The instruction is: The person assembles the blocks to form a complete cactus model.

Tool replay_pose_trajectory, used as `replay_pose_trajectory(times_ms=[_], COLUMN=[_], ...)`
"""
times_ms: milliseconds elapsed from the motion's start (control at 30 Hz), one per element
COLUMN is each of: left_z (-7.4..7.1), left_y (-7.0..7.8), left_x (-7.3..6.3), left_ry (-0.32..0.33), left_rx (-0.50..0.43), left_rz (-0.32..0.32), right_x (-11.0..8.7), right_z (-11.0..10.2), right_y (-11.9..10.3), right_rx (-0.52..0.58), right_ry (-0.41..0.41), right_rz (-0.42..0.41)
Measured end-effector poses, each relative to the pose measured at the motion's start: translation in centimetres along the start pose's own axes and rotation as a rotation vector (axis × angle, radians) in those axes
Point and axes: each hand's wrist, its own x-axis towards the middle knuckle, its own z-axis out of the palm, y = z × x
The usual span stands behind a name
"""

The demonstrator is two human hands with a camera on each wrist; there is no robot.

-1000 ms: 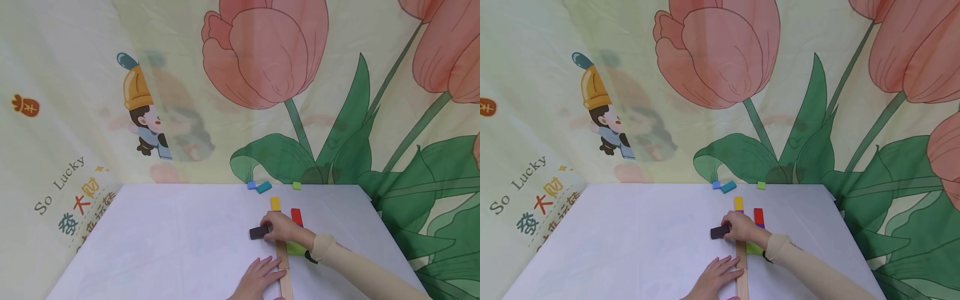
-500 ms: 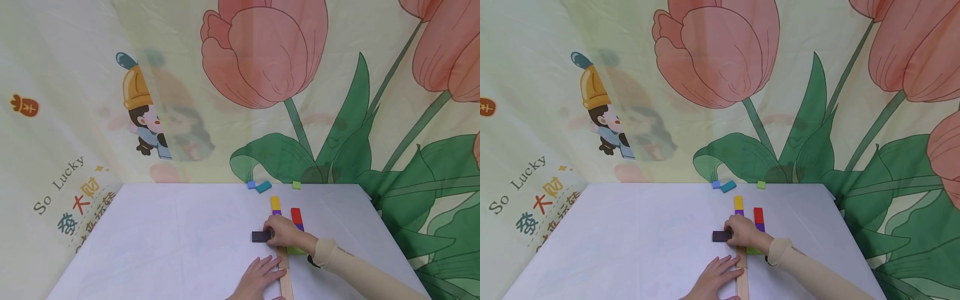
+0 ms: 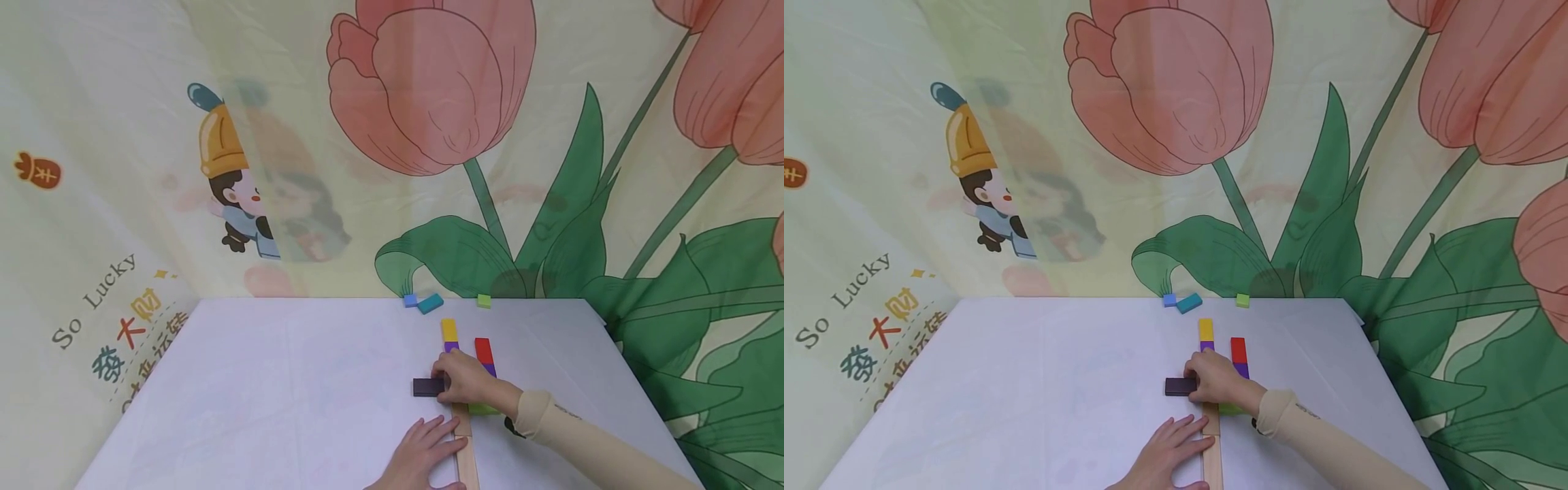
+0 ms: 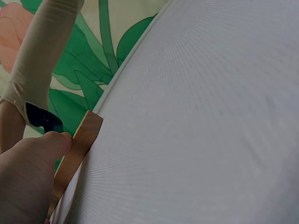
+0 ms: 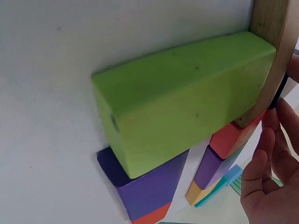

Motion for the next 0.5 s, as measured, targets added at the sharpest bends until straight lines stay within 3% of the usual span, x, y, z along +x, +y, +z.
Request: replay_pose_trajectory(times_ms=[500], left_z=[0.13], left_y=[-0.16], left_x=[0.0], left_ry=[-0.02], left_rx=[-0.059], left_rz=[-0.021], right_x=[-0.45], right_z=[-0.01], right_y=[0.68], right_rx=[0.046], right_ry=[0.024], right_rz=[0.004])
